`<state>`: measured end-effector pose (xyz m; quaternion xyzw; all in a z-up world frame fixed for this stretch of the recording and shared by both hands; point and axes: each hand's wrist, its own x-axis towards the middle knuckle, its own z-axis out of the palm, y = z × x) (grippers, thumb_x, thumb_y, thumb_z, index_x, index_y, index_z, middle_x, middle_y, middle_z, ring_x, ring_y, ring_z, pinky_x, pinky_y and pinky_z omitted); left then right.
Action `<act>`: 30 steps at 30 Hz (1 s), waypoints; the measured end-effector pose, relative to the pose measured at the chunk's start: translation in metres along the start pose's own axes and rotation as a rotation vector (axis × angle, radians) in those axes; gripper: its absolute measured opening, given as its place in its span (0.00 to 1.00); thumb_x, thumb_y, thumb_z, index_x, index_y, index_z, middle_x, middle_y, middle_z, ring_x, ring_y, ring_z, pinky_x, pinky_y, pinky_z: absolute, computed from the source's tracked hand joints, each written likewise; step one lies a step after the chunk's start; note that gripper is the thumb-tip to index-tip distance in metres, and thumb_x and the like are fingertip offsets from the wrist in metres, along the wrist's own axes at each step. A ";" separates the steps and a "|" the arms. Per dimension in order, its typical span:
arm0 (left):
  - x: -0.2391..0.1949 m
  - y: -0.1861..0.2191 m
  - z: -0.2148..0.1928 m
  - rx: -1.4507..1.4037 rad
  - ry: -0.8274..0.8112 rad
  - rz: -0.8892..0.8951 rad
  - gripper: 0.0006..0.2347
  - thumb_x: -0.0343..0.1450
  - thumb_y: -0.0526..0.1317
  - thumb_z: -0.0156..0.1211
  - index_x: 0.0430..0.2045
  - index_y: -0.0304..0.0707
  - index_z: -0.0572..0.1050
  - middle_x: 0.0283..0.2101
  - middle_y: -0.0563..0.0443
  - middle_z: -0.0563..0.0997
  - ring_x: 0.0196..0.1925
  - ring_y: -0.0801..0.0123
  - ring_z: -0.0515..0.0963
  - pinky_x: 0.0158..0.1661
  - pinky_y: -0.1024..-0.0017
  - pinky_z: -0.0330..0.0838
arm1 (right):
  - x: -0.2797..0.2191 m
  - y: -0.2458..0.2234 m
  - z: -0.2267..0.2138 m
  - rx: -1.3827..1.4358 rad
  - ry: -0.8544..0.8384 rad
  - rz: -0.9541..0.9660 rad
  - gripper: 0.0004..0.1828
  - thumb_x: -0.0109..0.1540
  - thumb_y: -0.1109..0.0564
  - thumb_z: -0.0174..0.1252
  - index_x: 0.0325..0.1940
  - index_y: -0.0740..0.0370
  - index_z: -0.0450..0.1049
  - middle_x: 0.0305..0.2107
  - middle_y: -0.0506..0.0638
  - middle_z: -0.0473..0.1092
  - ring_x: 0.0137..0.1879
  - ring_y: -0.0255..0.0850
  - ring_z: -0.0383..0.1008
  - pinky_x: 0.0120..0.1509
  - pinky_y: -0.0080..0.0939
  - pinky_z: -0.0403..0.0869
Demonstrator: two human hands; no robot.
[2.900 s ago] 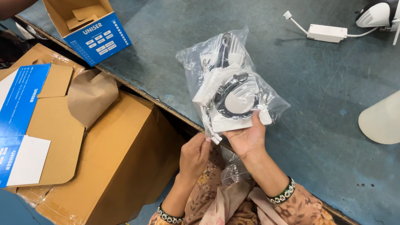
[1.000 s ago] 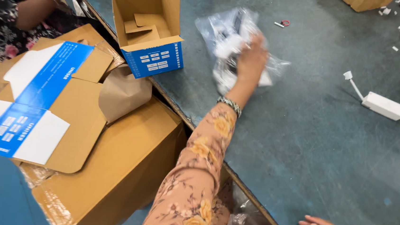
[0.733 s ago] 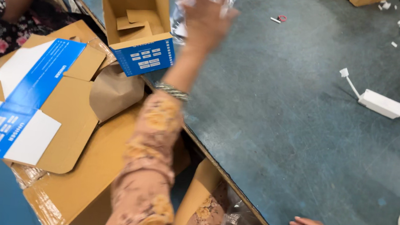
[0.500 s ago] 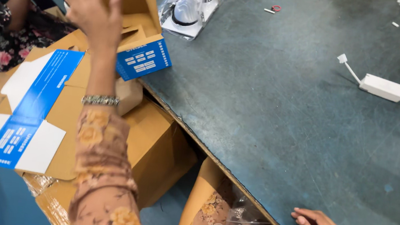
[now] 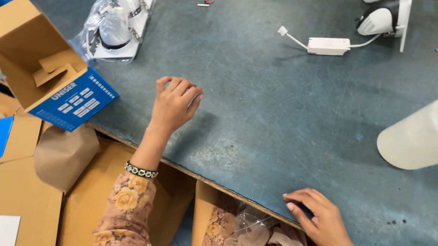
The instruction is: The person places a double light fixture into a plastic bag, removes it, and سپس wipes the surface and the lights of the fixture with a white cloth.
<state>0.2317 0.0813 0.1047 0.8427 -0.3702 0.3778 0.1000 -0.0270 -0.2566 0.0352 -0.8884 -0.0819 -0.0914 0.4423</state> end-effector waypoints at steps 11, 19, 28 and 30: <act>0.081 0.092 0.139 -0.285 -0.181 0.191 0.06 0.71 0.41 0.64 0.36 0.44 0.78 0.40 0.54 0.77 0.48 0.62 0.76 0.50 0.61 0.66 | 0.013 -0.002 0.003 0.006 -0.012 -0.061 0.10 0.57 0.53 0.65 0.40 0.57 0.82 0.34 0.48 0.80 0.41 0.45 0.79 0.46 0.43 0.75; 0.198 0.154 0.270 -0.112 -0.246 -0.059 0.31 0.66 0.54 0.64 0.61 0.38 0.66 0.66 0.40 0.68 0.70 0.50 0.63 0.63 0.52 0.54 | 0.014 0.009 0.001 0.087 -0.093 0.001 0.10 0.59 0.54 0.65 0.42 0.59 0.81 0.33 0.50 0.78 0.39 0.44 0.80 0.46 0.43 0.77; 0.197 0.122 0.322 0.116 -0.594 -0.206 0.08 0.74 0.39 0.55 0.42 0.47 0.81 0.45 0.52 0.84 0.50 0.61 0.82 0.60 0.50 0.62 | 0.016 0.015 0.002 0.154 -0.128 0.061 0.11 0.61 0.53 0.65 0.44 0.60 0.80 0.33 0.50 0.78 0.39 0.42 0.81 0.44 0.41 0.78; 0.182 0.128 0.308 -0.012 -0.483 -0.133 0.07 0.73 0.41 0.56 0.36 0.48 0.81 0.39 0.52 0.84 0.44 0.60 0.84 0.51 0.50 0.68 | 0.015 0.012 0.000 0.164 -0.111 0.040 0.10 0.61 0.53 0.64 0.44 0.59 0.81 0.33 0.49 0.78 0.38 0.42 0.81 0.43 0.40 0.78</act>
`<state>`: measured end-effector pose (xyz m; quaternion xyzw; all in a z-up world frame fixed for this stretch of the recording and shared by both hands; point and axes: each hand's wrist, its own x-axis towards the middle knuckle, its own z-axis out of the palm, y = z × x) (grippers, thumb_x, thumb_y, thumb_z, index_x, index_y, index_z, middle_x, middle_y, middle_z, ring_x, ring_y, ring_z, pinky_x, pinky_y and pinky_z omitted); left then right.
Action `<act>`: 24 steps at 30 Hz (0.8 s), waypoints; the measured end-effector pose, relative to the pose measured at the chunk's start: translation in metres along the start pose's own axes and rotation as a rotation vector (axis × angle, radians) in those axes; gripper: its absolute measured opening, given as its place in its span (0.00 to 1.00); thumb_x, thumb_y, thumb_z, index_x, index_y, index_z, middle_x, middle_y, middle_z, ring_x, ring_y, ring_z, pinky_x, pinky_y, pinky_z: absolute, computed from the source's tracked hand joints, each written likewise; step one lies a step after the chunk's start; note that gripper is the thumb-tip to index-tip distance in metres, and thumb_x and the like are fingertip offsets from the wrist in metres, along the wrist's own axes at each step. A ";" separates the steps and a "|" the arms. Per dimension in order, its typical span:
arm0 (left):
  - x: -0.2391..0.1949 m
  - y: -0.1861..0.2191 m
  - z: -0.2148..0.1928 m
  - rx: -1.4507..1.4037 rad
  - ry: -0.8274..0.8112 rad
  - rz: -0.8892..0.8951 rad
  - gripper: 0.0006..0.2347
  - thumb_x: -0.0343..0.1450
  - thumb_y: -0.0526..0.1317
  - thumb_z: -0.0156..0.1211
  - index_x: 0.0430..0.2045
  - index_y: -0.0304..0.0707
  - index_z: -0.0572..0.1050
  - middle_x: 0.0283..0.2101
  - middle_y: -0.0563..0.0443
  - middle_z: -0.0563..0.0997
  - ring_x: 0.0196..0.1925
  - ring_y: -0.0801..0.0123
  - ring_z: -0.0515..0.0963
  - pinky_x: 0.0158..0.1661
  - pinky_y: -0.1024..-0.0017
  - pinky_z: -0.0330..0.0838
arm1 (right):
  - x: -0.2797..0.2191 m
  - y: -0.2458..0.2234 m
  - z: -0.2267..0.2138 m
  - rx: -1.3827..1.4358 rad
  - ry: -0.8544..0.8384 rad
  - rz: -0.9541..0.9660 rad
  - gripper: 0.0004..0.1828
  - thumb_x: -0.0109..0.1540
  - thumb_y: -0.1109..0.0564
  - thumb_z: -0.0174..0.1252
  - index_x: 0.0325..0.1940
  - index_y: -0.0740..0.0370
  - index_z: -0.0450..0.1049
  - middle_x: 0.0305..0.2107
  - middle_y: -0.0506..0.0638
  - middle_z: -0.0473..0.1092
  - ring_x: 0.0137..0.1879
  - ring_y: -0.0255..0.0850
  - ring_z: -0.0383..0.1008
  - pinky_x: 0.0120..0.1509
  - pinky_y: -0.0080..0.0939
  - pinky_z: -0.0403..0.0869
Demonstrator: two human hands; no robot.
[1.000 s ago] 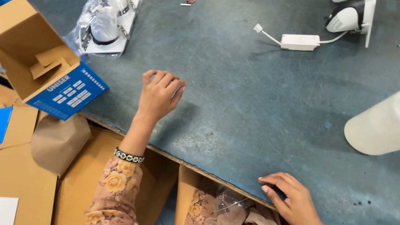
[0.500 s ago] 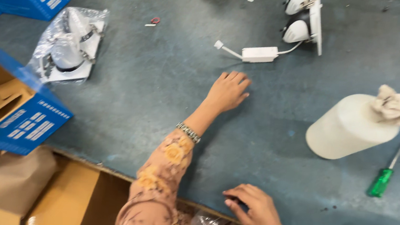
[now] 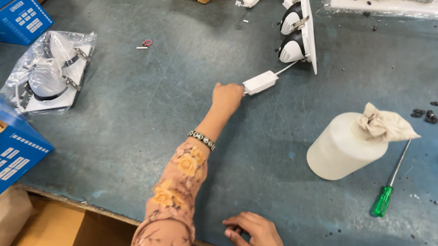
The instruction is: The person places a double light fixture into a plastic bag, removes it, and سپس wipes the surface and the lights of the fixture with a white cloth.
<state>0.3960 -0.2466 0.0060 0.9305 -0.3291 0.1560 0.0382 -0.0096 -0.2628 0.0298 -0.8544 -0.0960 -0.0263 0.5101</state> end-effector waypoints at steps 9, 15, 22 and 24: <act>-0.109 0.008 -0.077 -0.228 0.098 0.071 0.07 0.72 0.43 0.56 0.36 0.46 0.81 0.35 0.47 0.82 0.36 0.51 0.83 0.35 0.54 0.75 | -0.006 -0.009 0.000 -0.077 0.061 -0.070 0.11 0.61 0.52 0.62 0.45 0.59 0.81 0.36 0.50 0.79 0.44 0.46 0.80 0.48 0.42 0.76; -0.214 -0.056 -0.141 -0.348 -0.048 -0.043 0.08 0.72 0.43 0.55 0.40 0.48 0.81 0.38 0.45 0.84 0.40 0.48 0.82 0.38 0.53 0.74 | -0.008 -0.011 0.003 -0.116 0.074 -0.065 0.11 0.60 0.52 0.63 0.44 0.57 0.81 0.36 0.48 0.79 0.45 0.45 0.80 0.49 0.42 0.76; -0.327 -0.139 -0.196 -0.385 -0.530 -0.370 0.10 0.73 0.46 0.55 0.42 0.53 0.82 0.29 0.44 0.84 0.35 0.52 0.85 0.40 0.59 0.75 | -0.011 -0.010 0.005 -0.128 0.070 -0.047 0.11 0.59 0.52 0.63 0.43 0.57 0.81 0.37 0.46 0.80 0.45 0.44 0.80 0.48 0.42 0.76; -0.353 -0.161 -0.206 -0.319 -0.463 -0.439 0.11 0.72 0.46 0.57 0.44 0.51 0.82 0.30 0.44 0.84 0.37 0.52 0.85 0.40 0.59 0.75 | -0.011 -0.011 0.005 -0.131 0.085 -0.076 0.11 0.59 0.52 0.63 0.43 0.58 0.81 0.37 0.47 0.80 0.46 0.45 0.80 0.49 0.43 0.76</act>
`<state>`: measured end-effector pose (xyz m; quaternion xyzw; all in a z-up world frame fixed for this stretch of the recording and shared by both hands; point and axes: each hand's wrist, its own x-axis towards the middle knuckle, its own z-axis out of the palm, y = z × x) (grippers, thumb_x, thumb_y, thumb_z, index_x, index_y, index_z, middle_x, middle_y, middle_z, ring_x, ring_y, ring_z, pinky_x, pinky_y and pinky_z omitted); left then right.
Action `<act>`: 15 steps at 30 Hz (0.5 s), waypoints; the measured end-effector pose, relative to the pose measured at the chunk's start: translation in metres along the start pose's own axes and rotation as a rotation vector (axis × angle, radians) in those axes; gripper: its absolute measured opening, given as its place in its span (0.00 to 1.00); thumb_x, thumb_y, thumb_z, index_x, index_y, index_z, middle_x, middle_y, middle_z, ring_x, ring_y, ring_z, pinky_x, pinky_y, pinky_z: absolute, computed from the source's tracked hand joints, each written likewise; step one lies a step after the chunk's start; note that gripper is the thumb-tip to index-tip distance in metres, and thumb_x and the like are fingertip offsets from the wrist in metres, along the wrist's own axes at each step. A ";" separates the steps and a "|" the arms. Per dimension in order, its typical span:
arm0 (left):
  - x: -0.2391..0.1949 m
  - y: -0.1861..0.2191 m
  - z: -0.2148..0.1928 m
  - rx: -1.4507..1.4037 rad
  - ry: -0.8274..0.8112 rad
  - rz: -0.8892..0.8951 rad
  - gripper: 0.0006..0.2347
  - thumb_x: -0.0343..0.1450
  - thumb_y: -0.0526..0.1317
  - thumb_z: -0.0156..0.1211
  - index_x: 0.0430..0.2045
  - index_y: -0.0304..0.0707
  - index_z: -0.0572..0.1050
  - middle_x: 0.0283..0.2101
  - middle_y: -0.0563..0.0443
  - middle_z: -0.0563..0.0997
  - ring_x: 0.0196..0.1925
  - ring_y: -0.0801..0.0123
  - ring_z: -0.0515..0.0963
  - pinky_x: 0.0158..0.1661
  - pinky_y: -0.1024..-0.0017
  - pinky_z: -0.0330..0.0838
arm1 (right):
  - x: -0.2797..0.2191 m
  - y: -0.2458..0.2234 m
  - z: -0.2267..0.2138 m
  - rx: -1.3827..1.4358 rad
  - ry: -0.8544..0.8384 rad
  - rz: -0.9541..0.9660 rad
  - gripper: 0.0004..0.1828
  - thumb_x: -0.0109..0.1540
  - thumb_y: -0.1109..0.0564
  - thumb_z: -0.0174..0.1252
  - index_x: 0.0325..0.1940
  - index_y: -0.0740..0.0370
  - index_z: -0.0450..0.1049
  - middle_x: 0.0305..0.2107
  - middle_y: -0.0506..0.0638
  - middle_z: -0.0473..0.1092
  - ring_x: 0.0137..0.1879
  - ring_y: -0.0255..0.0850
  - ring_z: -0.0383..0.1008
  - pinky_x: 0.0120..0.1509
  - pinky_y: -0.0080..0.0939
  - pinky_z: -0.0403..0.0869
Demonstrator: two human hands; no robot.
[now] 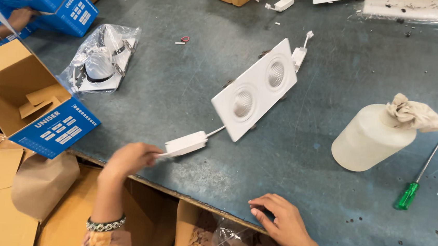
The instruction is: The person places a double light fixture into a plastic bag, removes it, and سپس wipes the surface and the lights of the fixture with a white cloth.
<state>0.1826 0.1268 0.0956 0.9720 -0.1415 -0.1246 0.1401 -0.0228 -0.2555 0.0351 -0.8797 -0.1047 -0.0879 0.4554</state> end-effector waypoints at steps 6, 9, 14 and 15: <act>-0.019 -0.011 0.005 -0.031 0.555 0.187 0.21 0.68 0.47 0.65 0.55 0.42 0.75 0.48 0.44 0.83 0.52 0.51 0.80 0.49 0.57 0.73 | 0.004 0.000 0.001 -0.042 0.010 0.040 0.12 0.59 0.52 0.63 0.43 0.57 0.81 0.35 0.49 0.79 0.44 0.46 0.80 0.48 0.42 0.76; 0.000 0.015 0.025 -0.403 0.601 0.369 0.26 0.70 0.46 0.65 0.63 0.40 0.69 0.56 0.42 0.79 0.61 0.54 0.78 0.59 0.60 0.70 | 0.005 -0.002 0.003 -0.033 0.025 0.052 0.11 0.59 0.53 0.64 0.43 0.58 0.82 0.35 0.50 0.79 0.42 0.45 0.80 0.47 0.41 0.76; 0.052 0.088 0.075 -0.843 0.633 0.480 0.37 0.68 0.49 0.68 0.70 0.35 0.58 0.67 0.36 0.63 0.70 0.48 0.65 0.65 0.53 0.60 | -0.003 -0.001 -0.009 0.109 0.108 0.001 0.08 0.60 0.58 0.62 0.42 0.61 0.82 0.35 0.50 0.82 0.42 0.40 0.84 0.48 0.37 0.78; 0.061 0.100 0.082 -0.845 0.671 0.510 0.36 0.70 0.49 0.68 0.70 0.33 0.57 0.67 0.36 0.62 0.71 0.47 0.63 0.66 0.54 0.59 | -0.006 -0.001 -0.018 0.080 0.178 -0.052 0.06 0.61 0.59 0.62 0.40 0.61 0.82 0.35 0.50 0.82 0.42 0.40 0.84 0.49 0.37 0.78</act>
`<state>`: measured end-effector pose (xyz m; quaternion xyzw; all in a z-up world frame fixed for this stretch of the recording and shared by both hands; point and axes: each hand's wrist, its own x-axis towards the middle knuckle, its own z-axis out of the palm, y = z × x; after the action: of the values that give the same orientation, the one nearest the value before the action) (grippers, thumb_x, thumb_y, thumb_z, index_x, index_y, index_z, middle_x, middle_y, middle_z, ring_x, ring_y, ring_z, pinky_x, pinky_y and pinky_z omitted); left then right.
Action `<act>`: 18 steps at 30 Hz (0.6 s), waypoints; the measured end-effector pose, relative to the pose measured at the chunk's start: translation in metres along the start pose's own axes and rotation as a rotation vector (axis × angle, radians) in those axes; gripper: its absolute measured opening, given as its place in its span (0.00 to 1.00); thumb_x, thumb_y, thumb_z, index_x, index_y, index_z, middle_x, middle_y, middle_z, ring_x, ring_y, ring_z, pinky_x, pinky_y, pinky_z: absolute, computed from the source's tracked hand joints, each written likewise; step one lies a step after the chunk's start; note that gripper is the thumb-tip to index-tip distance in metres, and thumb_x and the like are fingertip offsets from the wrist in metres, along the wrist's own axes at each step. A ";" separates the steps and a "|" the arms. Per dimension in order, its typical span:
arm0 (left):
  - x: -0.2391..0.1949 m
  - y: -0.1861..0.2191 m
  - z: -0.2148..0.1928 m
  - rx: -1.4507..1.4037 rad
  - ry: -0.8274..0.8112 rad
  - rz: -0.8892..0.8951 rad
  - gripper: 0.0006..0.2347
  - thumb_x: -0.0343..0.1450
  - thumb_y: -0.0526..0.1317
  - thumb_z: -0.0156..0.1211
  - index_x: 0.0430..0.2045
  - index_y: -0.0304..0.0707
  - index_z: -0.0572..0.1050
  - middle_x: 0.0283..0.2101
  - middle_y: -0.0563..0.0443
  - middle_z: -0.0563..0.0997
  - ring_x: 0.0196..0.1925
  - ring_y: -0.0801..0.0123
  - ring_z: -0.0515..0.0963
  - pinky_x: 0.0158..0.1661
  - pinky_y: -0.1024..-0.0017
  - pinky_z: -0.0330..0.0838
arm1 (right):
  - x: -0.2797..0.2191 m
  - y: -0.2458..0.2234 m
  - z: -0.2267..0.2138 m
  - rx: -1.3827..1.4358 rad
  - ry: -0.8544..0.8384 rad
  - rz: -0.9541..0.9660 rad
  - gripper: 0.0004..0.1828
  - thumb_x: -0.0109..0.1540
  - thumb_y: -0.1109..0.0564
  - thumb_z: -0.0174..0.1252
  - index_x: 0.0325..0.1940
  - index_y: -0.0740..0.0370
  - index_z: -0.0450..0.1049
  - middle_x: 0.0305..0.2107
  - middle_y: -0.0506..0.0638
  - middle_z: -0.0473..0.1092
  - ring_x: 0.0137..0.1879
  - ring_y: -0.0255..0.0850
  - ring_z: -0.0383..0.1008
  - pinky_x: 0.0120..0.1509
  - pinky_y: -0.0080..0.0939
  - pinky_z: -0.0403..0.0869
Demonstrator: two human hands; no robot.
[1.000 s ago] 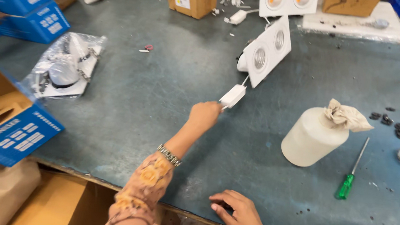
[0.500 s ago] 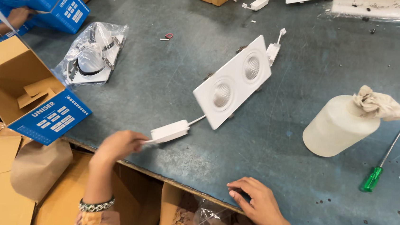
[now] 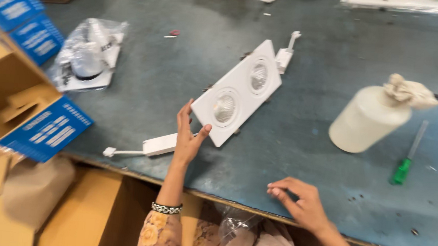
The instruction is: The person places a double light fixture into a plastic bag, removes it, and سپس wipes the surface and the lights of the fixture with a white cloth.
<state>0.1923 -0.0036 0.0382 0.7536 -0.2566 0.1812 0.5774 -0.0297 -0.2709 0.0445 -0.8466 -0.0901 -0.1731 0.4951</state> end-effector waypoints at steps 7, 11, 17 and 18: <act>0.003 -0.014 0.034 -0.079 0.006 -0.102 0.27 0.71 0.41 0.66 0.63 0.29 0.63 0.60 0.38 0.68 0.63 0.56 0.73 0.62 0.64 0.66 | 0.013 -0.001 -0.127 -0.415 0.603 -0.173 0.12 0.73 0.59 0.62 0.36 0.66 0.74 0.37 0.52 0.78 0.45 0.36 0.80 0.52 0.33 0.74; -0.001 -0.016 0.022 -0.211 0.045 -0.228 0.23 0.70 0.37 0.65 0.59 0.29 0.68 0.54 0.42 0.78 0.55 0.64 0.78 0.55 0.69 0.71 | 0.041 -0.002 -0.181 -0.533 0.728 -0.287 0.13 0.75 0.54 0.62 0.44 0.67 0.73 0.44 0.55 0.77 0.52 0.43 0.75 0.61 0.37 0.72; -0.012 -0.026 0.007 -0.416 -0.030 -0.341 0.23 0.70 0.40 0.65 0.59 0.31 0.69 0.54 0.43 0.80 0.54 0.68 0.79 0.55 0.72 0.72 | 0.088 0.013 -0.211 -0.746 0.456 -0.346 0.21 0.63 0.52 0.70 0.53 0.66 0.73 0.60 0.64 0.71 0.65 0.59 0.71 0.68 0.52 0.71; -0.015 -0.027 0.006 -0.416 -0.037 -0.323 0.24 0.70 0.41 0.65 0.59 0.31 0.68 0.54 0.44 0.80 0.55 0.67 0.79 0.55 0.72 0.71 | 0.092 0.022 -0.215 -0.678 0.371 -0.284 0.24 0.60 0.52 0.70 0.54 0.65 0.72 0.61 0.62 0.70 0.65 0.58 0.71 0.66 0.53 0.72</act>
<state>0.1955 -0.0013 0.0071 0.6531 -0.1752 0.0162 0.7366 0.0181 -0.4703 0.1590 -0.8954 -0.0533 -0.4094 0.1671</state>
